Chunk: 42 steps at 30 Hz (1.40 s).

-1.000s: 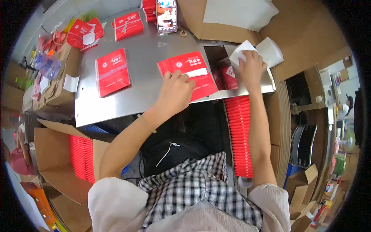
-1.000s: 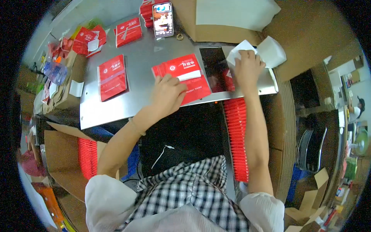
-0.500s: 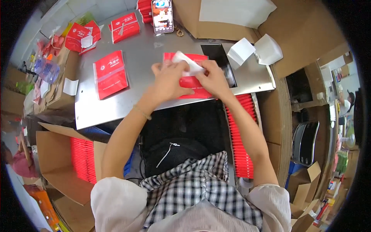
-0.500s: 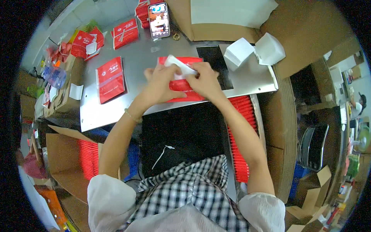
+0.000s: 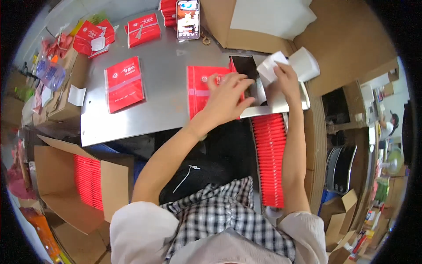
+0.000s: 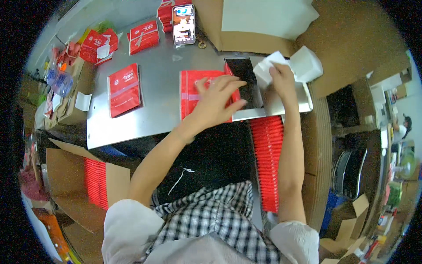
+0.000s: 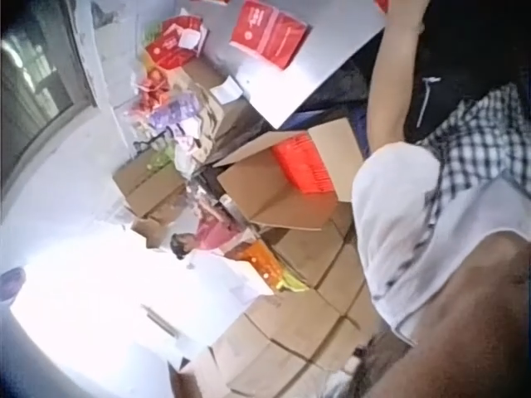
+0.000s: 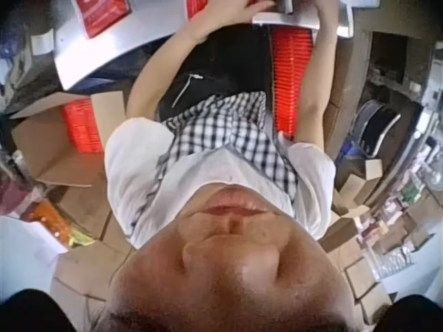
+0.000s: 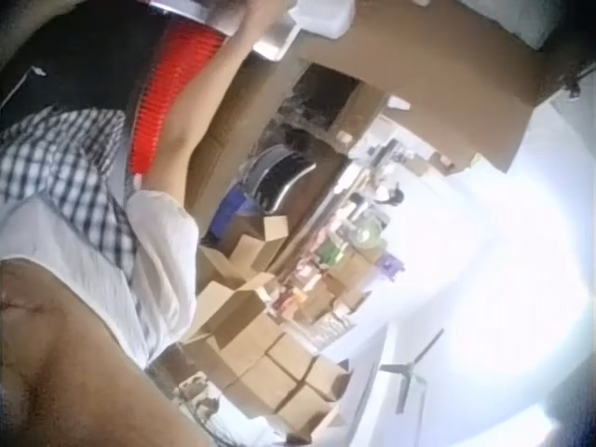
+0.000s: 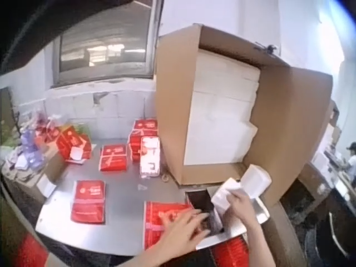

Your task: Placing booklets into red envelopes and organizing materials into a shipping box.

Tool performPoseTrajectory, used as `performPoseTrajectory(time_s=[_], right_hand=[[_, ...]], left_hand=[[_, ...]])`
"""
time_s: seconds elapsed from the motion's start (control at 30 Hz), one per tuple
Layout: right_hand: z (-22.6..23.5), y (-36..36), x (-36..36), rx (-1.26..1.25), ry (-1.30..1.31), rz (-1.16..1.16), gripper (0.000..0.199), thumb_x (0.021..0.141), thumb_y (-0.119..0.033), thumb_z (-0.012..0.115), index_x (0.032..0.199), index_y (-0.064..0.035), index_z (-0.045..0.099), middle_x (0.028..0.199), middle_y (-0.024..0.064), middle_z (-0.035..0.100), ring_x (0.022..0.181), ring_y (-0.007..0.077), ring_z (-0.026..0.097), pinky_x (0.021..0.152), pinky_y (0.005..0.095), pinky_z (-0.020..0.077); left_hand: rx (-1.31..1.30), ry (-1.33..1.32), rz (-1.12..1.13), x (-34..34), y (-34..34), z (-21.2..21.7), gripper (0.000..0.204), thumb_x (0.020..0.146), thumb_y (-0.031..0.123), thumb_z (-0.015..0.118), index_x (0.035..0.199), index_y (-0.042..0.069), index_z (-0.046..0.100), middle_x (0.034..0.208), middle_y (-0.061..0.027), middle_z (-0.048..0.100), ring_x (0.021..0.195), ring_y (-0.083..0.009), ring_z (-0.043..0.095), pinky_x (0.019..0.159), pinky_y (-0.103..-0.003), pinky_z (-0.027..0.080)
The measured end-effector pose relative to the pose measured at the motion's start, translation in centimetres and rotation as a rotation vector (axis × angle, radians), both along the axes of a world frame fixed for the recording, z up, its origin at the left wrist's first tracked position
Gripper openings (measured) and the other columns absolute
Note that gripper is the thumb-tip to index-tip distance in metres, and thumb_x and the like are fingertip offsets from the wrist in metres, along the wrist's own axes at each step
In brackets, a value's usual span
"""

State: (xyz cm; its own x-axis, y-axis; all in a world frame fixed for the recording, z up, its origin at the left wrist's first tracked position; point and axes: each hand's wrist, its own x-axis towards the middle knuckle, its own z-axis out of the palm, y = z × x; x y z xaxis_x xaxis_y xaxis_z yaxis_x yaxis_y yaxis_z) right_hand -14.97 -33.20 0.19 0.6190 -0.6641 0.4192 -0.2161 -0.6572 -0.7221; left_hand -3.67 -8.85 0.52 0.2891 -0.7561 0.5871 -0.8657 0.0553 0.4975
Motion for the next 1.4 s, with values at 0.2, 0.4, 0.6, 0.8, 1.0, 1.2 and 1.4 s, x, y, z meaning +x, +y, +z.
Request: performPoseTrajectory(time_s=[0.2, 0.4, 0.6, 0.8, 1.0, 1.2, 1.4], right_hand=[[3.2, 2.9, 2.2, -0.791, 0.364, -0.146, 0.027, 0.088, -0.013, 0.065, 0.113, -0.0021, 0.063, 0.096, 0.0182, 0.064, 0.092, 0.0394, 0.06, 0.084, 0.0462, 0.0474], [-0.6, 12.8, 2.9, -0.62, 0.046, 0.502, 0.049, 0.073, 0.002, 0.066, 0.119, -0.013, 0.067, 0.104, 0.0094, 0.065, 0.102, 0.0312, 0.059, 0.092, 0.046, 0.0436], [-1.4, 16.4, 3.9, -0.508, 0.304, 0.463, 0.04, 0.084, -0.005, 0.057, 0.12, -0.0183, 0.067, 0.116, 0.0073, 0.066, 0.12, 0.0209, 0.058, 0.108, 0.0639, 0.0234], [0.5, 11.7, 2.5, 0.078, 0.221, 0.645, 0.039, 0.08, -0.007, 0.063, 0.119, -0.0105, 0.067, 0.125, 0.0136, 0.065, 0.115, 0.0231, 0.062, 0.104, 0.0527, 0.0355], [0.7, 2.1, 0.9, -0.423, 0.094, -0.108, 0.015, 0.085, -0.009, 0.065, 0.098, -0.0049, 0.071, 0.097, 0.0138, 0.068, 0.087, 0.0327, 0.066, 0.077, 0.04, 0.0516], [2.1, 1.6, 2.0, -0.662, 0.324, -0.009, 0.016, 0.086, -0.017, 0.069, 0.093, -0.0023, 0.068, 0.092, 0.0172, 0.065, 0.087, 0.0376, 0.066, 0.077, 0.0472, 0.0525], [1.8, 1.6, 1.0, -0.204, 0.137, 0.007, 0.015, 0.085, -0.017, 0.069, 0.094, -0.0044, 0.07, 0.093, 0.0166, 0.066, 0.086, 0.0377, 0.066, 0.078, 0.0471, 0.0531]], left_hand=[[0.233, -0.242, 0.264, 4.2, 6.4, -1.1, 0.024, 0.081, 0.011, 0.062, 0.104, 0.011, 0.067, 0.103, -0.0046, 0.062, 0.106, -0.0235, 0.057, 0.087, -0.042, 0.044], [0.412, -0.335, 0.188, 6.9, 5.6, 1.2, 0.022, 0.089, 0.014, 0.059, 0.103, 0.017, 0.076, 0.093, -0.0058, 0.067, 0.087, -0.0284, 0.066, 0.074, -0.042, 0.053], [0.249, -0.143, 0.104, 6.7, 6.9, -0.4, 0.01, 0.09, 0.013, 0.06, 0.097, 0.01, 0.066, 0.092, -0.0091, 0.061, 0.08, -0.0333, 0.065, 0.068, -0.044, 0.054], [0.174, -0.119, -0.036, 3.5, 8.6, 0.3, 0.023, 0.079, 0.015, 0.071, 0.099, 0.005, 0.067, 0.099, -0.0115, 0.06, 0.094, -0.0302, 0.06, 0.085, -0.041, 0.049], [0.314, -0.036, 0.022, 4.8, 5.8, 0.8, 0.044, 0.073, 0.024, 0.081, 0.108, 0.004, 0.065, 0.104, -0.0158, 0.057, 0.103, -0.0358, 0.056, 0.092, -0.045, 0.046], [0.621, -0.042, 0.0, 6.5, 4.5, 2.1, 0.062, 0.071, 0.028, 0.083, 0.122, 0.005, 0.056, 0.116, -0.0185, 0.053, 0.109, -0.0377, 0.055, 0.094, -0.045, 0.048], [0.595, -0.157, 0.142, 4.0, 5.6, 2.0, 0.066, 0.07, 0.034, 0.085, 0.122, 0.006, 0.055, 0.12, -0.0172, 0.054, 0.118, -0.0379, 0.052, 0.094, -0.052, 0.046]])
